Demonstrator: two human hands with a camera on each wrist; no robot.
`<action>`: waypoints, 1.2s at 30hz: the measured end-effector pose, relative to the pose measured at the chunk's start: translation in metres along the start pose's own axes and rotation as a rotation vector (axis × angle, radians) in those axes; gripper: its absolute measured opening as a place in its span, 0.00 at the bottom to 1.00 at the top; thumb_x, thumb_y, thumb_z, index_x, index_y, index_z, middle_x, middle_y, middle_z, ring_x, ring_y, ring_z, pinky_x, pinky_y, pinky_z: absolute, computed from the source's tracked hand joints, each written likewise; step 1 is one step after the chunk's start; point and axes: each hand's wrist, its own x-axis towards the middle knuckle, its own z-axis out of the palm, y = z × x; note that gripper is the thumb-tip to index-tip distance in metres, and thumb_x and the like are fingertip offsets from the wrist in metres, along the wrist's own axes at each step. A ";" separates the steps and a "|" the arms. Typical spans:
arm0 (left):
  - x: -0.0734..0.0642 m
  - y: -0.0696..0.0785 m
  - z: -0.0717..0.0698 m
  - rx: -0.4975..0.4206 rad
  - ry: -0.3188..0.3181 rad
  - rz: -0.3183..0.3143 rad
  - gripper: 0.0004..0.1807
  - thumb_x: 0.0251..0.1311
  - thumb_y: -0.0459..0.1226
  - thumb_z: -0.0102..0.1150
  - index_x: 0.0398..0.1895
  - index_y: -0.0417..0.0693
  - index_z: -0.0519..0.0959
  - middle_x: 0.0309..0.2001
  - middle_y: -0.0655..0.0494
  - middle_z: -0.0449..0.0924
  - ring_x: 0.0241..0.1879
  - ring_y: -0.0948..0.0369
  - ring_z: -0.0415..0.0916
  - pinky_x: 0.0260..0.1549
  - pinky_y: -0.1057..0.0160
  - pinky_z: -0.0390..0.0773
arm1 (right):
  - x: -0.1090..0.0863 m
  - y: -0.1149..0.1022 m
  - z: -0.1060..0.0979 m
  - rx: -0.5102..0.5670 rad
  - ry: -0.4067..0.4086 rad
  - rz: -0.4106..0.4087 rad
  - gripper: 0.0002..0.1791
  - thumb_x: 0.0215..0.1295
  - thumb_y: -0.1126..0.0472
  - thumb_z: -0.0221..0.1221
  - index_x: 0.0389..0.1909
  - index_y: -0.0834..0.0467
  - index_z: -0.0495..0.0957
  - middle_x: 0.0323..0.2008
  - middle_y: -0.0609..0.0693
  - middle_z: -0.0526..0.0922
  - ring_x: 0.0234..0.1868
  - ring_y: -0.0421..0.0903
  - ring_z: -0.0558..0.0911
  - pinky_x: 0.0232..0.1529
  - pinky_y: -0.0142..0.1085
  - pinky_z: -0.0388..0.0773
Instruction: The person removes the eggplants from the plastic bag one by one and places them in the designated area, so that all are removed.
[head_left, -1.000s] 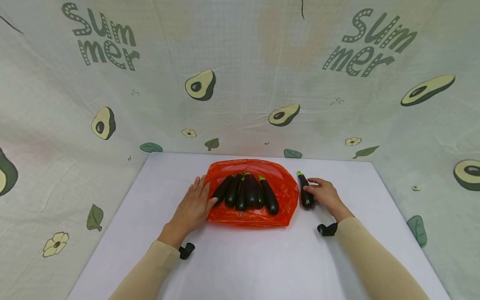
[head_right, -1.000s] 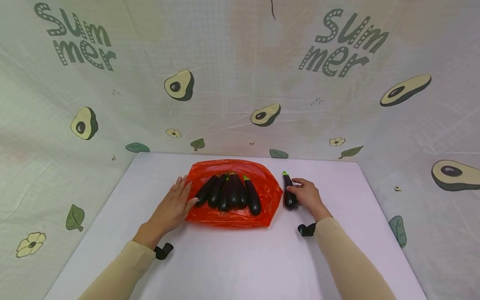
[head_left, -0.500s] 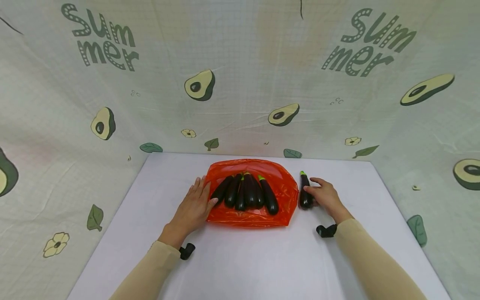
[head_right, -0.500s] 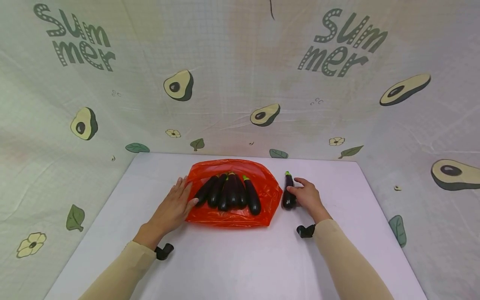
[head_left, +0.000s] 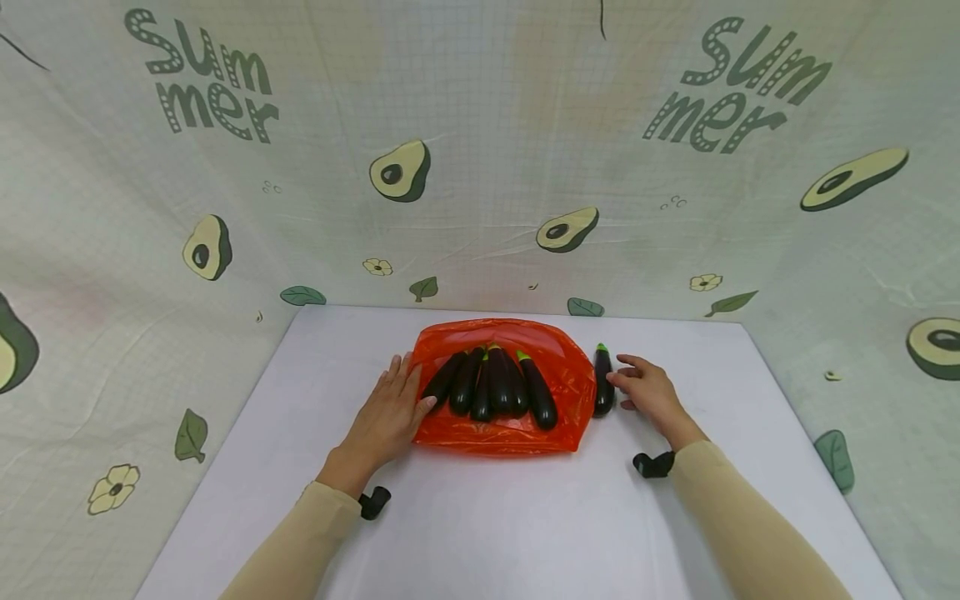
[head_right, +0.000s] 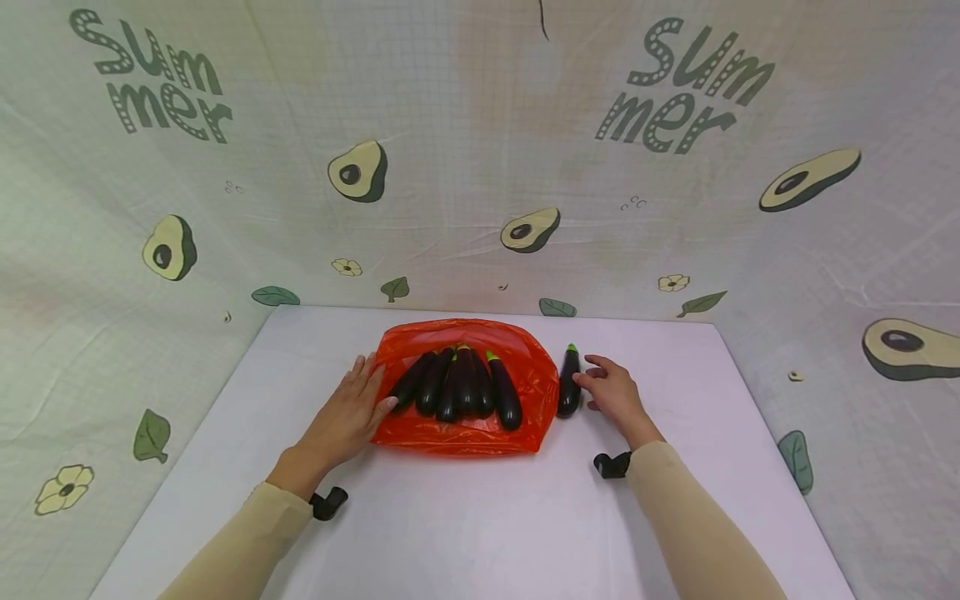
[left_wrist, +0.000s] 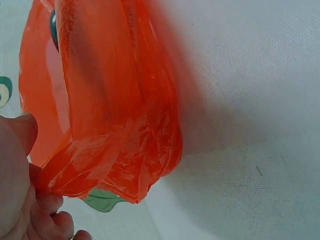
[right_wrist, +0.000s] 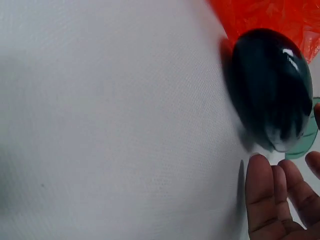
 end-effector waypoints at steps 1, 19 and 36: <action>0.000 0.000 0.000 -0.003 0.001 0.000 0.40 0.80 0.51 0.51 0.83 0.35 0.56 0.85 0.39 0.46 0.85 0.41 0.40 0.81 0.40 0.50 | 0.000 0.000 0.000 -0.011 0.010 -0.021 0.38 0.78 0.52 0.59 0.81 0.60 0.60 0.70 0.69 0.72 0.61 0.62 0.79 0.48 0.38 0.89; -0.001 0.003 -0.001 0.013 -0.014 -0.002 0.40 0.80 0.52 0.50 0.84 0.37 0.54 0.86 0.42 0.44 0.85 0.42 0.39 0.81 0.40 0.50 | 0.000 -0.006 0.000 -0.086 0.127 -0.195 0.35 0.77 0.54 0.61 0.80 0.55 0.64 0.71 0.67 0.73 0.70 0.66 0.72 0.67 0.61 0.77; -0.002 0.005 -0.003 0.003 -0.001 0.007 0.41 0.80 0.52 0.50 0.84 0.37 0.53 0.86 0.42 0.44 0.86 0.42 0.39 0.81 0.41 0.49 | -0.034 -0.068 0.011 -0.124 0.262 -0.355 0.30 0.77 0.55 0.60 0.77 0.57 0.69 0.67 0.63 0.78 0.64 0.62 0.78 0.64 0.58 0.80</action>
